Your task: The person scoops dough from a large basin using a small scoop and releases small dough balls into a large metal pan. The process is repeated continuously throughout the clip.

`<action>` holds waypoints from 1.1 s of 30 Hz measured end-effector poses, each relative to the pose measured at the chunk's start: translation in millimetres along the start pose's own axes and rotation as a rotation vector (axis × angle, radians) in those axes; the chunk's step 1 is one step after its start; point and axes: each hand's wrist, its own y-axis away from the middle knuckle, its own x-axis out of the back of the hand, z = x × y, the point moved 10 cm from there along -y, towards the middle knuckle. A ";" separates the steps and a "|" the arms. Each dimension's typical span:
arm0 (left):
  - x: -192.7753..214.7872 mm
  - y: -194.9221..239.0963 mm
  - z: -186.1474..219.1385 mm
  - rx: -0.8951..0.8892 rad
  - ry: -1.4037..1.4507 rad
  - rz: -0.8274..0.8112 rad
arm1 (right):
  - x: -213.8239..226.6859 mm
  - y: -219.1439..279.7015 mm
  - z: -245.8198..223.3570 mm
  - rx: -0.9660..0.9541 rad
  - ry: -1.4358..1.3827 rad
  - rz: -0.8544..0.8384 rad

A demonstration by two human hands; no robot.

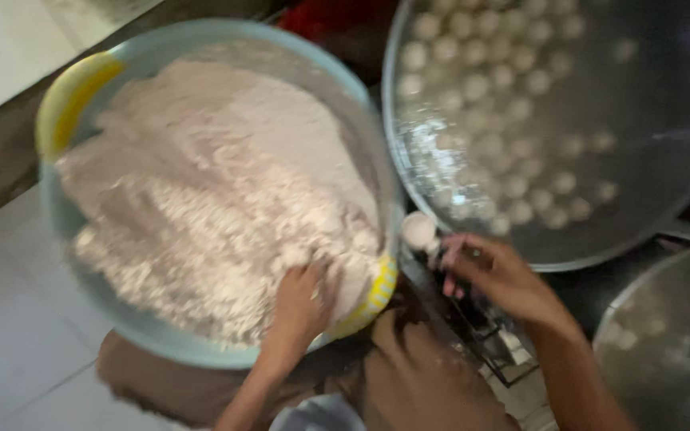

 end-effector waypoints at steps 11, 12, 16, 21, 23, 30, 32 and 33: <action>-40.1 37.2 -42.8 0.356 -0.155 -0.438 | 150.7 -29.8 -41.6 0.537 0.603 0.781; -39.6 38.1 -45.6 0.388 -0.136 -0.455 | 149.7 -29.2 -41.3 0.543 0.618 0.784; -37.8 39.2 -57.9 0.413 0.052 -0.418 | 152.0 -26.0 -40.3 0.402 0.605 0.784; -58.4 61.2 -86.3 0.394 0.112 -0.164 | 136.3 22.1 -70.2 0.573 0.519 0.852; -80.9 51.2 -76.6 0.201 0.153 -0.130 | 115.5 34.5 -75.8 0.555 0.432 0.806; -83.9 -4.7 -42.3 0.540 0.277 -0.170 | -23.3 62.8 -104.1 0.763 0.418 0.546; -51.6 -38.9 -5.3 0.368 0.469 -0.067 | -44.5 59.8 -105.2 0.782 0.372 0.468; -36.0 -53.7 10.7 0.277 0.564 -0.018 | -55.1 63.4 -110.8 0.877 0.381 0.447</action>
